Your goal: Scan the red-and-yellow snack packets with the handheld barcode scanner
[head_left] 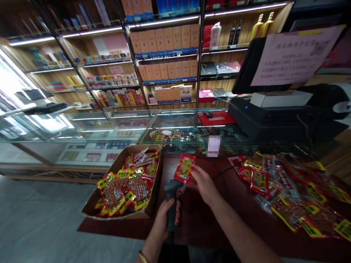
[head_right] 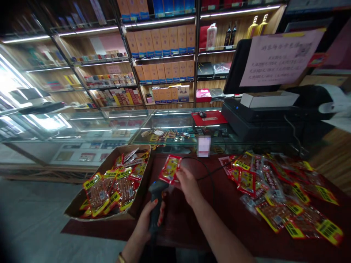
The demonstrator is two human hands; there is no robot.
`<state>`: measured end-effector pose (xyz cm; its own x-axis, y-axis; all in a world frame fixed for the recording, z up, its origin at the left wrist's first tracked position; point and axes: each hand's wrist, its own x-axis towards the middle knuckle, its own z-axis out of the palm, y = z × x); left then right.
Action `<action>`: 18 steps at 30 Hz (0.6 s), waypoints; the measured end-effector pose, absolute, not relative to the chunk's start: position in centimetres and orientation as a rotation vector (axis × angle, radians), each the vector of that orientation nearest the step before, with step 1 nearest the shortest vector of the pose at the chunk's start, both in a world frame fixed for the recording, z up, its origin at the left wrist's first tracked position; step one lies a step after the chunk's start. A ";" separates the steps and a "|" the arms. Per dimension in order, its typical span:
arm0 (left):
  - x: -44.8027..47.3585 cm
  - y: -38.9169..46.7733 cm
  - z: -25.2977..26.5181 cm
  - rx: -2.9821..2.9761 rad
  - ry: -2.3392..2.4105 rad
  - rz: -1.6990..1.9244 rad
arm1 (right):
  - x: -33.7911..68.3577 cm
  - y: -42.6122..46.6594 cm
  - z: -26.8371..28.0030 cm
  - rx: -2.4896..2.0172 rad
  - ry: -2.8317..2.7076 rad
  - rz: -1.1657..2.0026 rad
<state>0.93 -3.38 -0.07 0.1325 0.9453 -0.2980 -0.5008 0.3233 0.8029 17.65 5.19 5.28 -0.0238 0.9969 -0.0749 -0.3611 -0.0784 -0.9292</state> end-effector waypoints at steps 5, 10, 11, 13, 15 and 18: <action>0.5 -3.4 -0.6 0.636 0.963 1.114 | 8.6 7.2 10.0 -0.859 -1.399 1.384; 0.6 -3.4 -0.3 0.648 0.957 1.130 | 13.3 8.0 9.8 -1.074 -1.681 0.942; 0.7 -3.3 -0.1 0.646 0.953 1.140 | 16.3 7.8 9.2 -1.189 -1.679 0.824; 0.9 -3.3 0.1 0.650 0.953 1.144 | 23.2 7.2 7.8 -1.491 -1.593 0.570; 1.1 -3.3 0.2 0.667 0.959 1.125 | 30.1 5.8 6.4 -1.810 -1.431 0.312; 1.2 -3.2 0.3 0.691 0.964 1.109 | 37.9 3.0 4.5 -2.157 -1.225 0.043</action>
